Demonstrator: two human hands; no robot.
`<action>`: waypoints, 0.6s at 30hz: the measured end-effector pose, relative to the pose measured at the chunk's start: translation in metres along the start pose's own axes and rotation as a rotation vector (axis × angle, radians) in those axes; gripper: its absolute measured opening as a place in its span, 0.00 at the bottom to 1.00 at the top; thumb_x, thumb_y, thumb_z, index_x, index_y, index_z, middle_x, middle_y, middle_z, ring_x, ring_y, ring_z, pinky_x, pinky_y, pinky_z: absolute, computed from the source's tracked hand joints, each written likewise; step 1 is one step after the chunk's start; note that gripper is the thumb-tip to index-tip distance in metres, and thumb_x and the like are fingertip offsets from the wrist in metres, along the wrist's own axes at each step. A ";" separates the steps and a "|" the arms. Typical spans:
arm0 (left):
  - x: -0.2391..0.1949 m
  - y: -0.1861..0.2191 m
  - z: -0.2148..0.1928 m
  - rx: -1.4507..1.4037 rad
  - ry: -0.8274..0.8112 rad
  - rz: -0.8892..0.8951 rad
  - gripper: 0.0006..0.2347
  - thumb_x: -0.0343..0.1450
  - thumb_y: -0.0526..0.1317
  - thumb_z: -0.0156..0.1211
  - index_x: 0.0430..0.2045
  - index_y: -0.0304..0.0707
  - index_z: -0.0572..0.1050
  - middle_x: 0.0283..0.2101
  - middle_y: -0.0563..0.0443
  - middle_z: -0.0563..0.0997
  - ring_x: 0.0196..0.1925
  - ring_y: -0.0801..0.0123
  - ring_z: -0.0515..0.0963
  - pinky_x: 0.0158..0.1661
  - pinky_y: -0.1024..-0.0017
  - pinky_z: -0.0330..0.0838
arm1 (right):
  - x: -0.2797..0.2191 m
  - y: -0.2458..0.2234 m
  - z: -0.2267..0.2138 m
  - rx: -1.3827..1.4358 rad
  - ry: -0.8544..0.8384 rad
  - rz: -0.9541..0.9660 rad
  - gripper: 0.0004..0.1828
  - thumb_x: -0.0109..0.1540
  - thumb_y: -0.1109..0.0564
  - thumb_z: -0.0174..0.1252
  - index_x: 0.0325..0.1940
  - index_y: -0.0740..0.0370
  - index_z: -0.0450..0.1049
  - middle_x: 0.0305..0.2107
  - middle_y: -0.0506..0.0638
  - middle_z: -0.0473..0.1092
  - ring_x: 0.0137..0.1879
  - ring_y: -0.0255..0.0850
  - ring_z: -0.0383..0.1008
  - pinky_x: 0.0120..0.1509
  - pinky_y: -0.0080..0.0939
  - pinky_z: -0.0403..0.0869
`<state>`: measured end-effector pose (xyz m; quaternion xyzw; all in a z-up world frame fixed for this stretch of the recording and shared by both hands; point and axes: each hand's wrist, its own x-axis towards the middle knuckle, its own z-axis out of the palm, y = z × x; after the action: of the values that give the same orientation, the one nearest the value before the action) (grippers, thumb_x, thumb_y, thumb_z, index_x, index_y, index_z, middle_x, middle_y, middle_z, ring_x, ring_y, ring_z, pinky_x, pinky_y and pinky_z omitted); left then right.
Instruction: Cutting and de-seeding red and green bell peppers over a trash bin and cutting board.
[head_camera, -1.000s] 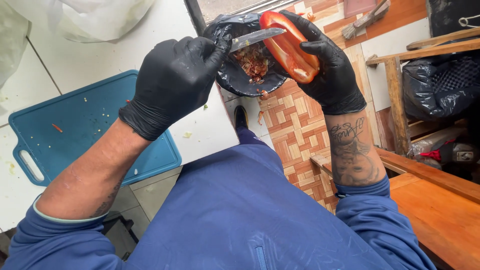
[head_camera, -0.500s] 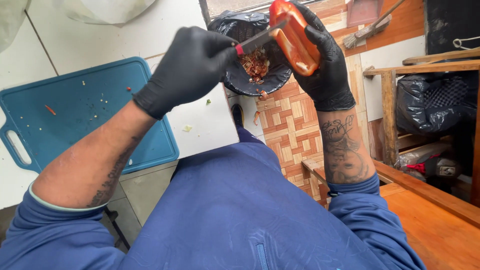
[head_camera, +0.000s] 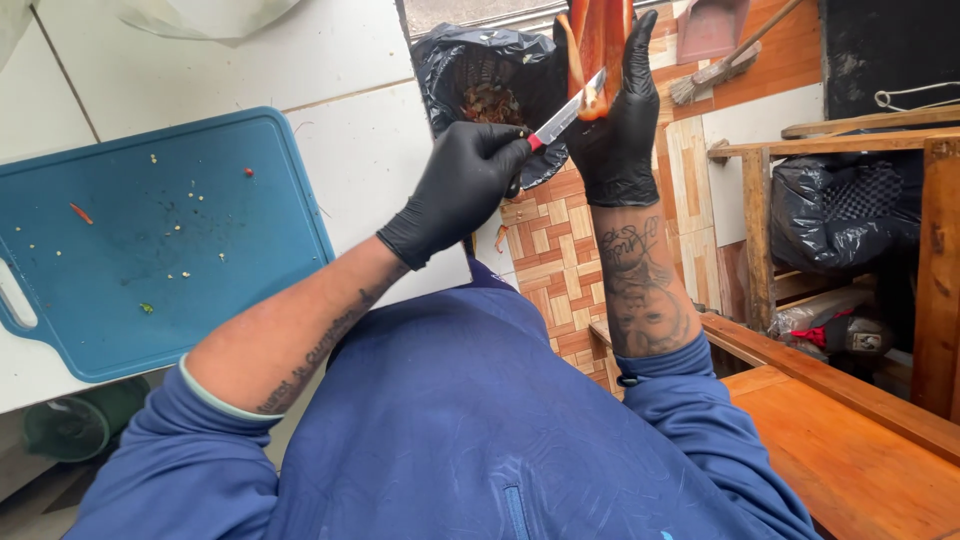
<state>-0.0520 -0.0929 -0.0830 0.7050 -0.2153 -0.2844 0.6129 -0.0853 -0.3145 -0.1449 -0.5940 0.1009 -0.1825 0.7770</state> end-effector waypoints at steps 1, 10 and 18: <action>-0.002 0.000 0.006 -0.176 -0.001 -0.090 0.10 0.76 0.40 0.56 0.38 0.31 0.81 0.21 0.55 0.77 0.19 0.80 0.73 0.23 0.75 0.68 | -0.001 0.011 -0.005 -0.432 -0.014 -0.216 0.40 0.76 0.46 0.55 0.81 0.64 0.42 0.70 0.59 0.63 0.71 0.46 0.71 0.76 0.42 0.73; -0.002 -0.020 0.032 -1.074 -0.155 -0.497 0.10 0.79 0.41 0.49 0.43 0.33 0.75 0.23 0.55 0.70 0.13 0.81 0.61 0.15 0.78 0.56 | 0.011 0.053 -0.006 0.132 0.156 -0.197 0.33 0.79 0.42 0.39 0.84 0.61 0.47 0.75 0.56 0.58 0.78 0.46 0.64 0.83 0.49 0.67; 0.008 -0.023 0.034 -0.736 -0.084 -0.347 0.11 0.77 0.41 0.52 0.42 0.31 0.79 0.22 0.55 0.75 0.13 0.81 0.65 0.16 0.79 0.57 | 0.012 0.043 -0.033 -0.259 0.048 -0.321 0.27 0.82 0.42 0.39 0.83 0.51 0.45 0.72 0.55 0.62 0.75 0.44 0.67 0.83 0.47 0.70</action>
<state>-0.0696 -0.1203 -0.1093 0.4520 -0.0021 -0.4702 0.7580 -0.0795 -0.3386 -0.1940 -0.6930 0.0459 -0.3035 0.6523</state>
